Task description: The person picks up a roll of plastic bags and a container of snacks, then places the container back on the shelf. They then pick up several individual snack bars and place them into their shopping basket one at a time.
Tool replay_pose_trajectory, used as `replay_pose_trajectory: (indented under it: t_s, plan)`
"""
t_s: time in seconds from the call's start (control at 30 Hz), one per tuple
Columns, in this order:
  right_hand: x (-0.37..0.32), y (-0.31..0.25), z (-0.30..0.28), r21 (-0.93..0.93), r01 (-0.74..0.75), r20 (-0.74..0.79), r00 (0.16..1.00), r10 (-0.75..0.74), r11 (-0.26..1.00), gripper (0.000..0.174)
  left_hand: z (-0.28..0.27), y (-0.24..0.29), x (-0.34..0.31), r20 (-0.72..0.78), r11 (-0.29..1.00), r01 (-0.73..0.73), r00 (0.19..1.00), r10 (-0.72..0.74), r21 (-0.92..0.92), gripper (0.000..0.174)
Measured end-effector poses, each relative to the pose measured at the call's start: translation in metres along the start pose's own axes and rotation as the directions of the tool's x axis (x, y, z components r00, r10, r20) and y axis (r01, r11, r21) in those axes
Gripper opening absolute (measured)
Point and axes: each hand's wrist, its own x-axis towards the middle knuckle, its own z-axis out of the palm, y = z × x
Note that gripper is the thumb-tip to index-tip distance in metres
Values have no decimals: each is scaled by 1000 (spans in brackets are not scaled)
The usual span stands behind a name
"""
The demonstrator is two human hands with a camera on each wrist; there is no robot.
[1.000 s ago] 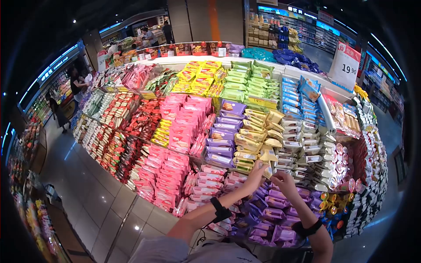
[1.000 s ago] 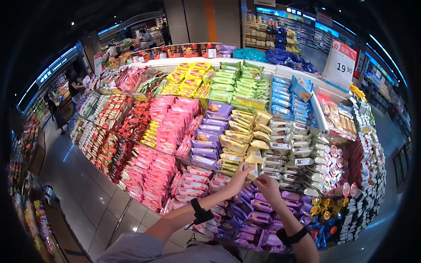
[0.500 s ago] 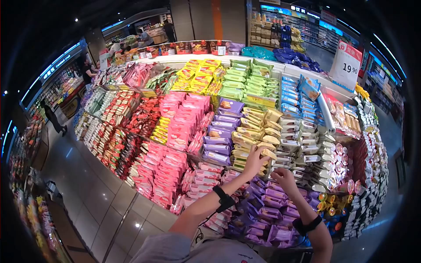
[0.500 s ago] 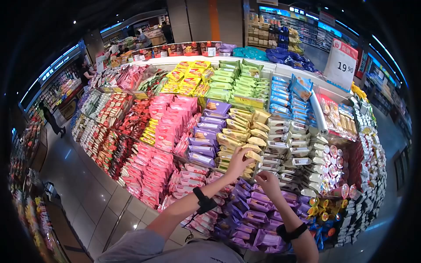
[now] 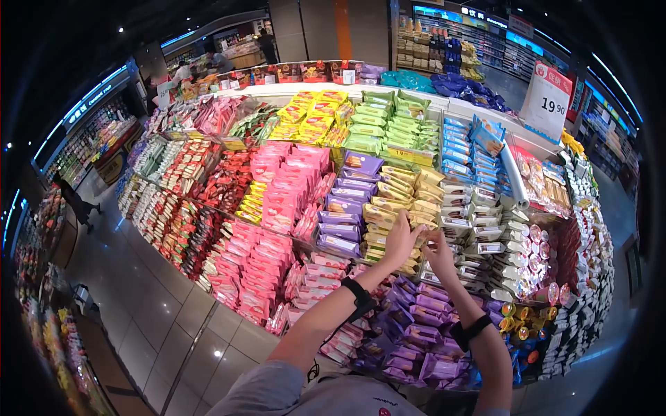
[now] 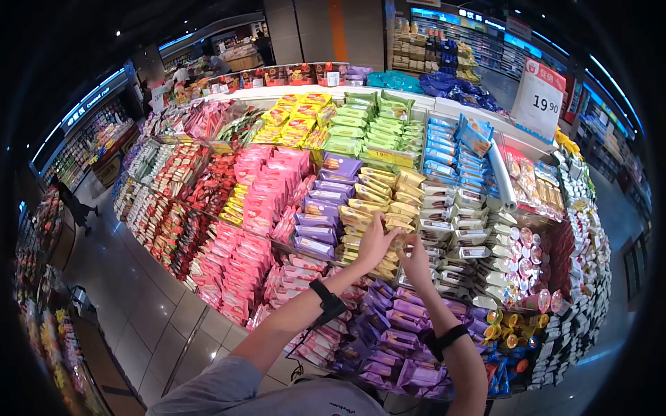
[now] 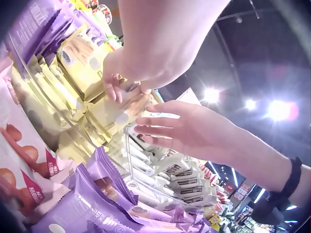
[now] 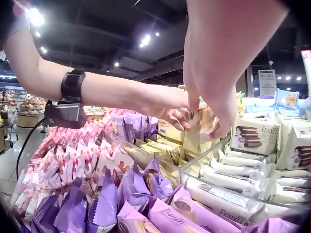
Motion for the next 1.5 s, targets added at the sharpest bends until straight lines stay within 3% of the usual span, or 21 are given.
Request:
replay_pose_trajectory:
  t_s: [0.2,0.3,0.4,0.5,0.6,0.73,0.77,0.93,0.97,1.07,1.2,1.5]
  plan:
    - [18,20,14,24,-82,-113,990,84,996,33,-6,10,7,38,999,1,999,-2,32,50]
    - [22,15,12,-57,-93,-109,990,86,994,24,-5,3,8,61,999,-29,998,28,14,49]
    - [30,37,17,-88,-53,-155,987,39,995,24,-1,-2,6,79,1000,-24,997,25,-14,47]
    - [35,31,15,-56,-108,-208,974,95,993,29,-2,-3,6,103,1000,0,995,2,-15,43]
    - [35,22,10,-182,-83,-189,981,48,980,29,6,-21,12,102,999,3,995,1,-36,41]
    - [41,31,13,-40,-188,-151,972,180,981,32,9,-14,11,165,945,-37,986,-18,326,52]
    - [41,27,11,-27,-190,-144,972,184,981,32,12,-15,9,229,951,15,969,-90,310,57]
    - [36,7,5,73,-185,-115,975,192,980,27,16,-20,6,194,985,21,979,-54,170,48]
    - [40,19,8,-27,-164,-125,979,159,986,32,17,-20,8,184,988,-2,983,-27,155,47]
    - [47,30,14,-62,-112,-196,976,98,992,30,21,-23,12,210,988,10,977,-43,156,44]
    - [47,25,17,-75,-171,-201,968,153,982,23,18,-24,13,226,992,27,973,-54,122,41]
    - [53,12,24,-282,-85,-324,946,-11,956,27,19,-20,25,208,980,-11,978,-32,201,45]
